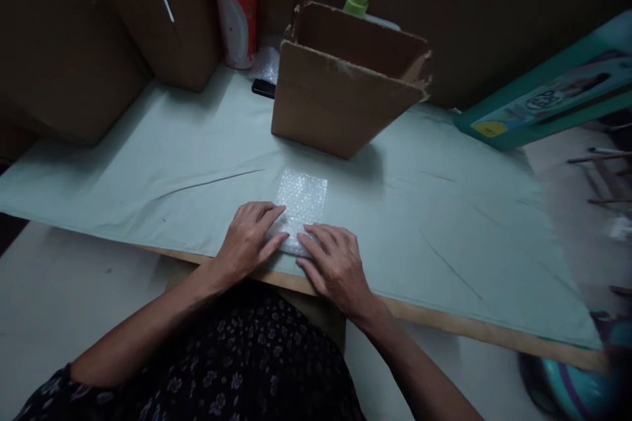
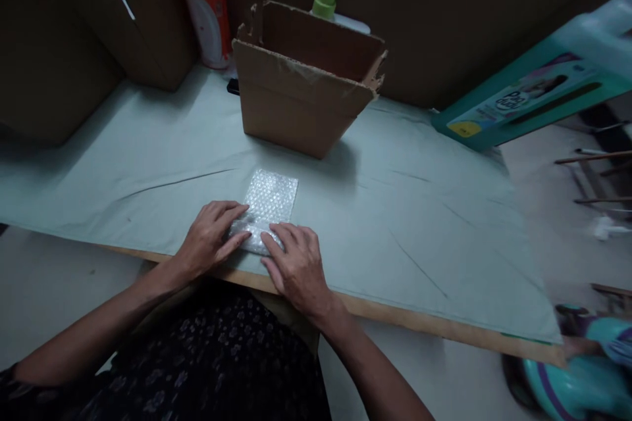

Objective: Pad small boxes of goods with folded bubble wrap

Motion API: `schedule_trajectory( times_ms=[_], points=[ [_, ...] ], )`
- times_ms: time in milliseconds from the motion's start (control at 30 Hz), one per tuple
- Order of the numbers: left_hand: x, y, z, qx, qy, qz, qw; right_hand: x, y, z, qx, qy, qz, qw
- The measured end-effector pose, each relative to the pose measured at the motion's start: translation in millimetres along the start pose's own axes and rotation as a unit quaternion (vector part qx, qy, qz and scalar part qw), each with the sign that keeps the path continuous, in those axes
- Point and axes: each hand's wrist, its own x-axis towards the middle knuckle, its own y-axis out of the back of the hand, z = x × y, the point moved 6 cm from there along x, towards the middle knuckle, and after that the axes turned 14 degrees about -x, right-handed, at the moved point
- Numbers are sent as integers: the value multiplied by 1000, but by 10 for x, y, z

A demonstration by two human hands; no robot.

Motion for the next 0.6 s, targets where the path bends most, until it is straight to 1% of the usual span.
schedule_trajectory(
  times_ms=[100,200,300,367,433,500,533,567,600],
  points=[
    [-81,41,111,-24,-40,-32,998,41,24,37,53,-23,20,998],
    [-126,73,176,-61,-45,-60,995,21,62,74,105,-49,9,993],
    [-12,18,118,-66,-20,-64,996,-41,110,78,64,-58,6,996],
    [121,-70,38,-35,4,-77,996,-68,120,64,13,-52,11,999],
    [237,-137,-42,0,39,-87,995,-63,69,55,-24,-37,-3,999],
    [282,-123,-82,-4,86,-65,994,-25,-13,85,-32,-33,-15,999],
    [268,-85,-81,-33,113,-40,992,2,-51,123,-20,-41,-17,999],
    [228,-35,-71,-82,144,-7,986,29,-79,173,5,-56,-13,998],
    [164,11,-61,-148,185,27,971,54,-95,230,37,-77,-6,996]
  ],
)
